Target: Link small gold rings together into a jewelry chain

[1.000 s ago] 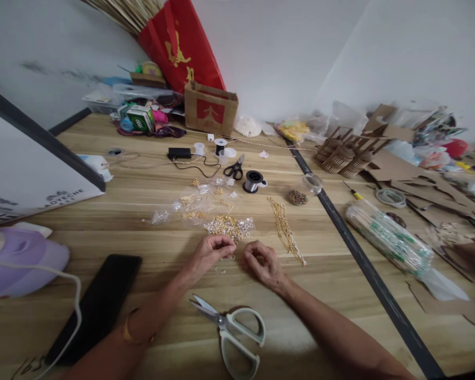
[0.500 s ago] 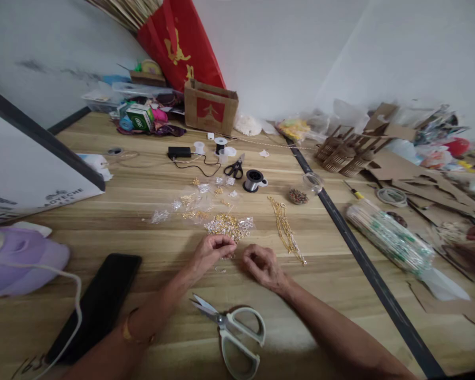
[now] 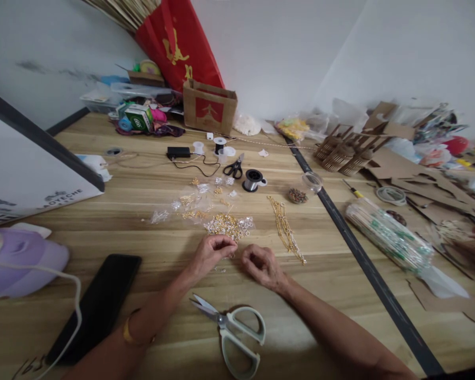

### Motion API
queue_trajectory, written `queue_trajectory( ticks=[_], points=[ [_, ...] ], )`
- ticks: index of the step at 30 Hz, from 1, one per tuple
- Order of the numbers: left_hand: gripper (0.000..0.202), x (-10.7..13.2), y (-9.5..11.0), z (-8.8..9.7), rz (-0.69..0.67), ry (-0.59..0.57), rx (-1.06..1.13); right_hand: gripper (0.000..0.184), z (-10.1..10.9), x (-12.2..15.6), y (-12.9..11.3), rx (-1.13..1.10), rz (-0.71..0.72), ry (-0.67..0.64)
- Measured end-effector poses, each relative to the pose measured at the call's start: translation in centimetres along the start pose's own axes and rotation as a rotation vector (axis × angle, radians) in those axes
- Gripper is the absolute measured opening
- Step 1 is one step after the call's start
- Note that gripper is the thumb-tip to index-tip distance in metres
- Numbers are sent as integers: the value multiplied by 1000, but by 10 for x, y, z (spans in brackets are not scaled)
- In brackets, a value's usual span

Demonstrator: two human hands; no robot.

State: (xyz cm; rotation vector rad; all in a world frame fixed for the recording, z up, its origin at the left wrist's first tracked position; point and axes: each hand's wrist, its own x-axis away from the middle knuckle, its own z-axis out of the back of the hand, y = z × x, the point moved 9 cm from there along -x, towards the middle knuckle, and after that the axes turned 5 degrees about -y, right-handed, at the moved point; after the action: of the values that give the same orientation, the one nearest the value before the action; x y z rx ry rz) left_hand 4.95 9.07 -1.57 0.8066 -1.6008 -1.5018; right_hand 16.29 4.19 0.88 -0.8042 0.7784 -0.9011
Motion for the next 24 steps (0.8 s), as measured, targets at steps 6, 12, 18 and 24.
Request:
queue_trajectory(
  ticks=[6,12,18,24],
  points=[
    [13,1,6,0,-30,-3,-53,14,0,0,0,-22,-4,-3],
    [13,2,7,0,-42,1,-88,15,1,0,-1,-23,2,-1],
    [11,2,8,-1,-54,-1,-88,16,1,-1,-4,-12,-1,-10],
    [12,3,8,-3,-38,-10,-81,14,0,0,-3,-20,-8,-11]
  ],
)
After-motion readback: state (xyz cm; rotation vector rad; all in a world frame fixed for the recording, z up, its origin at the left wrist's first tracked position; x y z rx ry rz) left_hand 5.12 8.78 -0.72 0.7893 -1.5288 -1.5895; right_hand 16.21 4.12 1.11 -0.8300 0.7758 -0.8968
